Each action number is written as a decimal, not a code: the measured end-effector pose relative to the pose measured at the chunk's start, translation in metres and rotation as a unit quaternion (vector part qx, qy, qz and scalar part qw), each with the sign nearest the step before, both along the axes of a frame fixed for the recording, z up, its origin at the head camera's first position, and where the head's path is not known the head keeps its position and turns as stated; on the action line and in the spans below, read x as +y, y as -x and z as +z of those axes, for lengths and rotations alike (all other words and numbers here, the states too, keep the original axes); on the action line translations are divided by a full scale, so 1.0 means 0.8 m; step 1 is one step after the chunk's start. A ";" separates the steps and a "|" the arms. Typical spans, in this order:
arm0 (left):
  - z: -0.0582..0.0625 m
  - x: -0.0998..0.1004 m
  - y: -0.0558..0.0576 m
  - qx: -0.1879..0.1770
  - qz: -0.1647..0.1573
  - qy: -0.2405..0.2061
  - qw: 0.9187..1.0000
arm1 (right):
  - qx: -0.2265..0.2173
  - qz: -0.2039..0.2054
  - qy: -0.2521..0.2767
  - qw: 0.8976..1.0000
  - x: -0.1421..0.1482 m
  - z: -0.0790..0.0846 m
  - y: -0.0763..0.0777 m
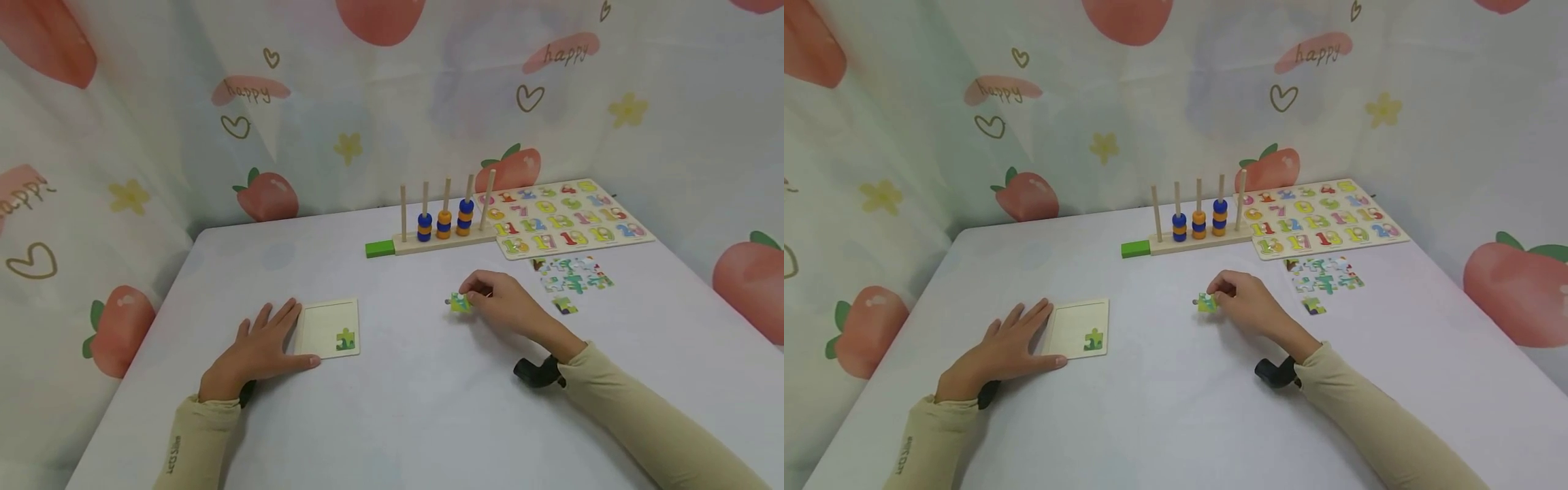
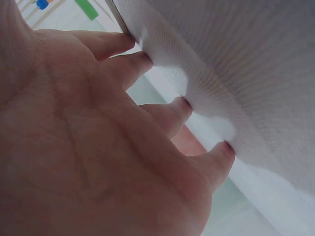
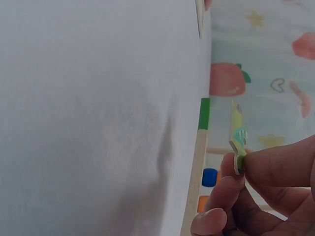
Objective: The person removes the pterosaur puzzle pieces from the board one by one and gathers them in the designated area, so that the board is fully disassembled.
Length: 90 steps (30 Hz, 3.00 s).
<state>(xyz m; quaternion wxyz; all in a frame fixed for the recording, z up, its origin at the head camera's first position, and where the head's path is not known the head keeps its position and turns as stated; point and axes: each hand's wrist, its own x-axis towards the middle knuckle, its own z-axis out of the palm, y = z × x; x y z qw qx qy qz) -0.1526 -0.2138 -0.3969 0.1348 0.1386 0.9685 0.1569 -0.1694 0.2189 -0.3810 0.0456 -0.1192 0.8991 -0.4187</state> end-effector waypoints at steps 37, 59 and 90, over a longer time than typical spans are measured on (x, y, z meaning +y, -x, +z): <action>-0.003 -0.001 0.002 0.005 -0.004 0.010 1.000 | 0.020 -0.114 -0.056 0.992 0.152 -0.008 -0.021; -0.002 -0.001 0.001 0.005 -0.004 0.012 1.000 | -0.012 -0.160 -0.094 0.983 0.222 -0.009 -0.027; -0.003 0.002 0.006 0.001 0.003 0.014 1.000 | -0.008 -0.187 -0.112 0.976 0.217 -0.003 -0.021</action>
